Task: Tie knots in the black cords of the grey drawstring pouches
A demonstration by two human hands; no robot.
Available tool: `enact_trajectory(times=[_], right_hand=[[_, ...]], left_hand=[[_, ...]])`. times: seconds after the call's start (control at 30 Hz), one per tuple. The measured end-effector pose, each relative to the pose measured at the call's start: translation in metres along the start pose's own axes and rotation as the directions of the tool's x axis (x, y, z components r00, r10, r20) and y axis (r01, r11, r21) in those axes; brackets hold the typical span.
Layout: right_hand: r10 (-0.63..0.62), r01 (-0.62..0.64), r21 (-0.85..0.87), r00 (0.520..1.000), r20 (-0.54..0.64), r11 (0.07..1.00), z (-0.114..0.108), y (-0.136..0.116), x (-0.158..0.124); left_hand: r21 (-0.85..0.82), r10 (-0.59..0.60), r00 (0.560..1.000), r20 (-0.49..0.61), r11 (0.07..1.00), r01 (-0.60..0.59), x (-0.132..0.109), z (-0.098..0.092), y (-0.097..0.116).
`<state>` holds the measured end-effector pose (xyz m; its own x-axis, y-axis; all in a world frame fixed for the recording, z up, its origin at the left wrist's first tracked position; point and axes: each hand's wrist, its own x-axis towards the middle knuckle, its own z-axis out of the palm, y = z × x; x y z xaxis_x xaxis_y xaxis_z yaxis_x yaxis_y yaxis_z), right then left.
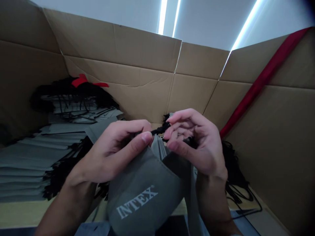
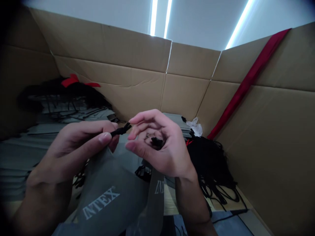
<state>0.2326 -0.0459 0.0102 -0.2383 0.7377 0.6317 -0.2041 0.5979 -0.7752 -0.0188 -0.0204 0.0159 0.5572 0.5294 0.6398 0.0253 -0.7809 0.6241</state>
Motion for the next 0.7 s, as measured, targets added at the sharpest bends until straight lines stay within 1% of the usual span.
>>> enact_trajectory(times=[0.03, 0.1, 0.23, 0.37, 0.57, 0.7], right_hand=[[-0.028, 0.025, -0.06, 0.998, -0.05, 0.998, 0.0, -0.002, -0.001], [-0.072, 0.057, -0.145, 0.992, -0.104, 0.988, 0.003, -0.003, -0.003], [-0.109, 0.078, -0.222, 0.985, -0.131, 0.972, 0.009, -0.001, -0.002], [-0.126, 0.093, -0.254, 0.985, -0.12, 0.963, 0.011, -0.001, 0.001], [-0.186, 0.148, -0.309, 0.977, -0.1, 0.94, 0.008, -0.002, 0.004], [-0.156, 0.127, -0.312, 0.985, -0.069, 0.942, 0.006, -0.001, 0.005]], left_hand=[[0.009, -0.016, 1.0, -0.003, 1.0, 0.016, 0.0, 0.0, 0.0], [0.037, -0.015, 1.0, -0.002, 0.999, 0.015, 0.001, 0.0, 0.001], [0.094, 0.06, 0.997, 0.049, 0.993, -0.065, 0.005, 0.004, 0.001], [0.116, 0.104, 0.99, 0.092, 0.987, -0.115, 0.008, 0.009, 0.002], [0.19, 0.203, 0.978, 0.054, 0.959, -0.209, 0.008, 0.018, 0.0], [0.216, 0.223, 0.973, 0.057, 0.949, -0.23, 0.008, 0.021, -0.006]])
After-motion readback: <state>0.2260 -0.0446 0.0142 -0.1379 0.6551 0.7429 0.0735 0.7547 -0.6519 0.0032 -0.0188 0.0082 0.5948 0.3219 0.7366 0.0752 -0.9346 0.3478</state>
